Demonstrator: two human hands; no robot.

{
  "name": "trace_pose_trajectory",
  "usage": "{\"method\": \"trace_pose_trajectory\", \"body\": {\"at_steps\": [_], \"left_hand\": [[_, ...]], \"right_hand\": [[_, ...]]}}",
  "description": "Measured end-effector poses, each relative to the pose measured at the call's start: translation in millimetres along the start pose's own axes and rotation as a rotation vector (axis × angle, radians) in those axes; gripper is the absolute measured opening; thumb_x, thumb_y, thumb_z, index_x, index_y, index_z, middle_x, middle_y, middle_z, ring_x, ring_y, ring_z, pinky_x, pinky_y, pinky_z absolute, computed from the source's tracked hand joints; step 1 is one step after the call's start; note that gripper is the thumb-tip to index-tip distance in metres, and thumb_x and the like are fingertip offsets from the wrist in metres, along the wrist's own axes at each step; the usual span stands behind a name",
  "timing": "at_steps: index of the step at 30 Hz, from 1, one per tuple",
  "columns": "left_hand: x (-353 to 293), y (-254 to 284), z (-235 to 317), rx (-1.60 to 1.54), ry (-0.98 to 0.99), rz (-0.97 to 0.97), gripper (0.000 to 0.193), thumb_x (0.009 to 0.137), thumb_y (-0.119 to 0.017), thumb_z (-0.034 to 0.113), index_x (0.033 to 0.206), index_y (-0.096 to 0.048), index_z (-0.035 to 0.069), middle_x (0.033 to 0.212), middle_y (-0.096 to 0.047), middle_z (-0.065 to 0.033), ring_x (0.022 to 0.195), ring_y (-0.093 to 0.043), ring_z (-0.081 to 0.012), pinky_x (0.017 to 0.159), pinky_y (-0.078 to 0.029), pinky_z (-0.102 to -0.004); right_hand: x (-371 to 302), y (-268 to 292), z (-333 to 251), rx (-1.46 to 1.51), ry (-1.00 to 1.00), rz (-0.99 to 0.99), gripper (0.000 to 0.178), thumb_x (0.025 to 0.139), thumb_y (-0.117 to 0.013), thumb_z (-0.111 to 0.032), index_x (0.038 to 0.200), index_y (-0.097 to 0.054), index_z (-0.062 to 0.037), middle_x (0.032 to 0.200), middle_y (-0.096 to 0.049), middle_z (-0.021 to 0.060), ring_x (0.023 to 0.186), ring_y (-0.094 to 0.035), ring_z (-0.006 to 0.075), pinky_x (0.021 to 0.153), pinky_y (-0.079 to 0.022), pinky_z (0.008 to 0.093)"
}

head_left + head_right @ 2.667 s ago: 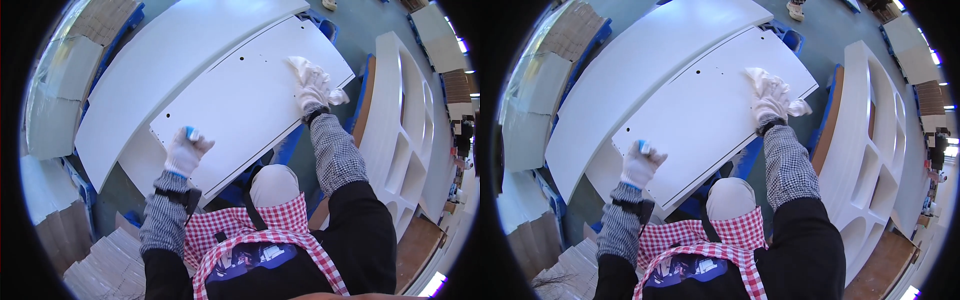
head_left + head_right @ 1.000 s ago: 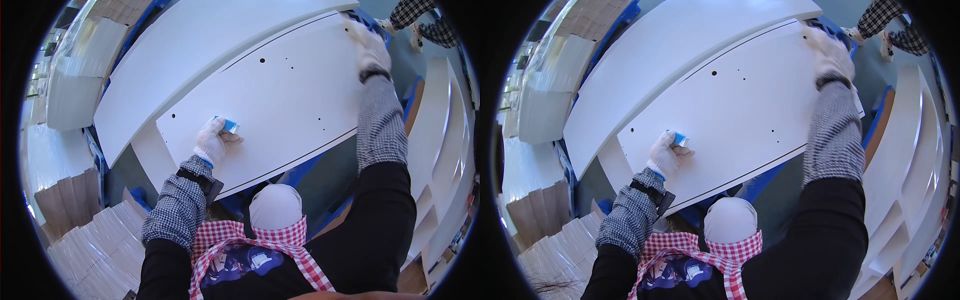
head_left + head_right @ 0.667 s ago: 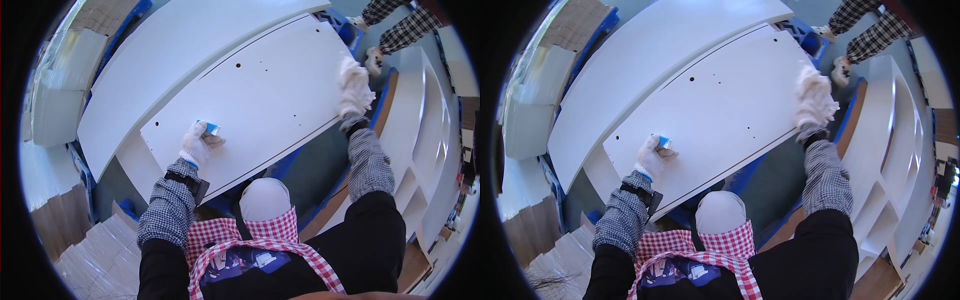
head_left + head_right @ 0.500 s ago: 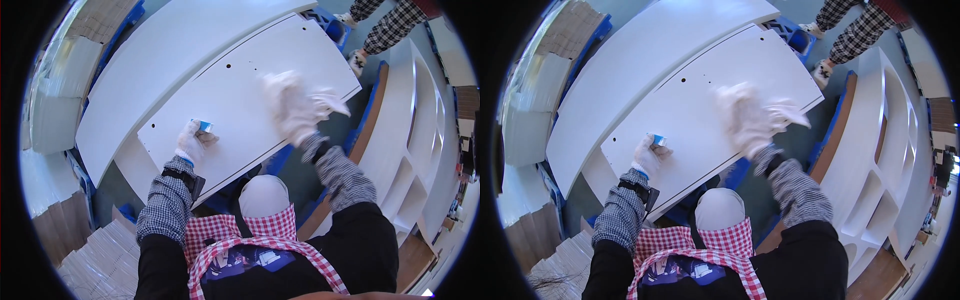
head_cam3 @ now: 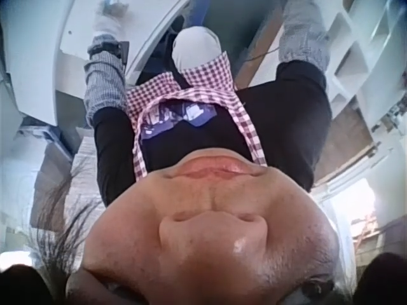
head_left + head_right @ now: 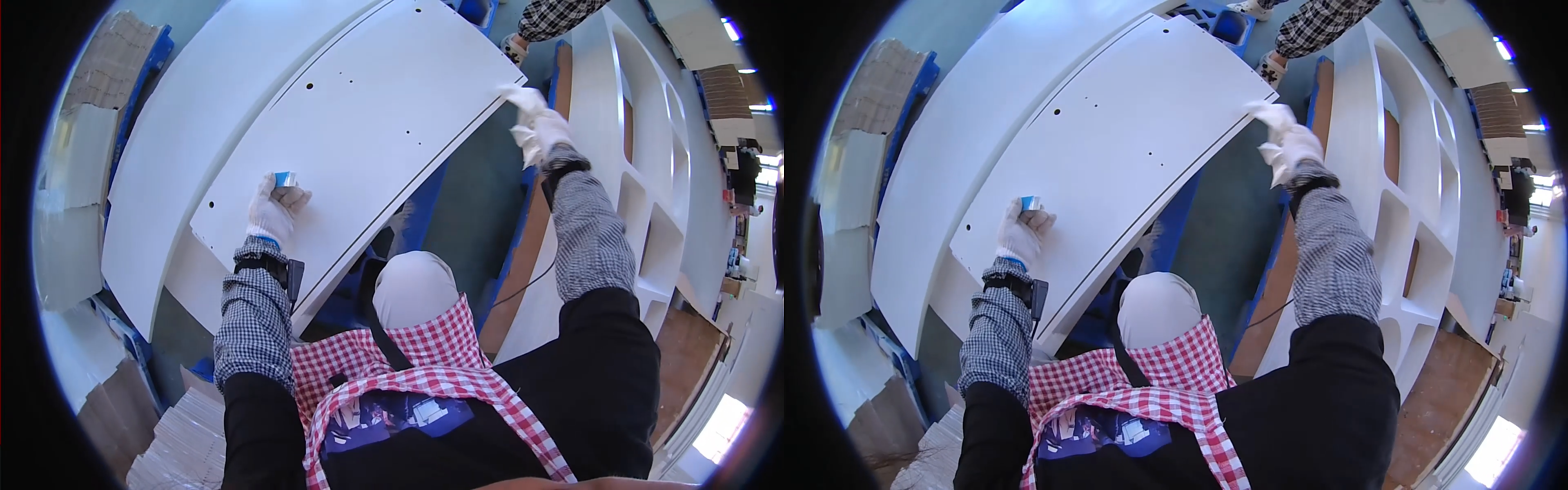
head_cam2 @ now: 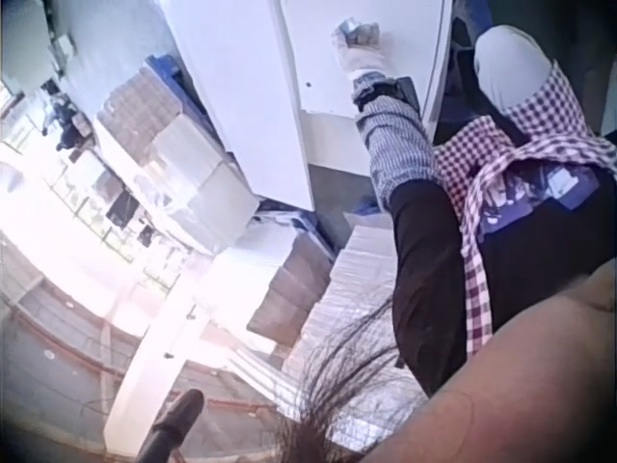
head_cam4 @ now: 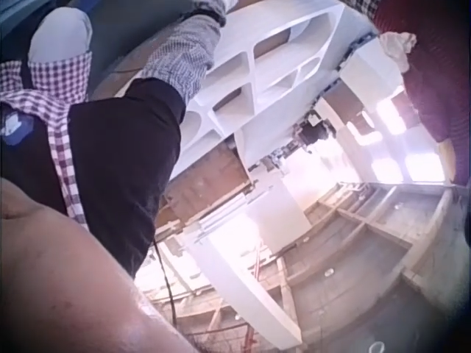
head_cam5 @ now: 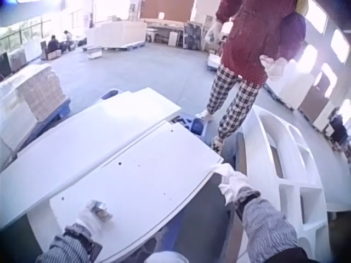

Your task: Cleaning and wiping white furniture panels using a cloth and a blue cleaning block in a factory setting.

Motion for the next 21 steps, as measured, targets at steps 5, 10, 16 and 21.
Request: {"method": "trace_pose_trajectory", "body": {"at_steps": [5, 10, 16, 21], "left_hand": [[17, -2, -11, 0.025, -0.022, 0.165, 0.035, 0.104, -0.051, 0.036, 0.102, -0.063, 0.003, 0.087, -0.068, -0.0114, 0.077, -0.064, -0.0239, 0.086, -0.058, -0.0494], [2, 45, 10, -0.211, -0.06, -0.016, 0.041, 0.103, -0.05, 0.044, 0.1, -0.062, 0.005, 0.087, -0.065, -0.011, 0.081, -0.065, -0.0303, 0.097, -0.052, -0.0555], [-70, 88, 66, -0.42, -0.368, -0.183, 0.05, 0.104, -0.042, 0.049, 0.095, -0.06, 0.003, 0.088, -0.065, -0.0129, 0.083, -0.065, -0.0307, 0.103, -0.049, -0.0575], [-125, 142, 73, -0.59, -0.534, -0.082, 0.056, 0.103, -0.037, 0.052, 0.095, -0.059, 0.001, 0.091, -0.066, -0.0134, 0.083, -0.064, -0.0296, 0.107, -0.045, -0.0581]], "right_hand": [[47, -28, 140, 0.864, -0.203, 0.185, 0.036, 0.105, -0.043, -0.028, 0.126, -0.056, -0.0022, 0.113, -0.068, 0.0133, 0.095, -0.069, 0.0271, 0.072, -0.057, 0.0361], [47, -67, 0, 1.478, -0.351, -0.129, 0.037, 0.105, -0.047, -0.028, 0.135, -0.052, -0.0063, 0.12, -0.065, 0.0088, 0.096, -0.068, 0.0224, 0.061, -0.056, 0.0317], [75, -156, -7, 0.567, -0.176, -0.312, 0.046, 0.102, -0.056, -0.033, 0.139, -0.05, -0.0058, 0.119, -0.065, 0.0108, 0.103, -0.067, 0.0272, 0.088, -0.056, 0.0387], [0, -215, -171, -0.27, 0.532, -0.155, 0.065, 0.096, -0.052, -0.053, 0.148, -0.044, -0.0164, 0.147, -0.048, 0.0175, 0.138, -0.042, 0.0374, 0.117, -0.031, 0.0447]]}}
Point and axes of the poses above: each hand's wrist, its own x-axis towards the middle knuckle, its own y-axis out of the back of the hand, z = x × y, the point moved 4 cm from there along x, towards the middle knuckle
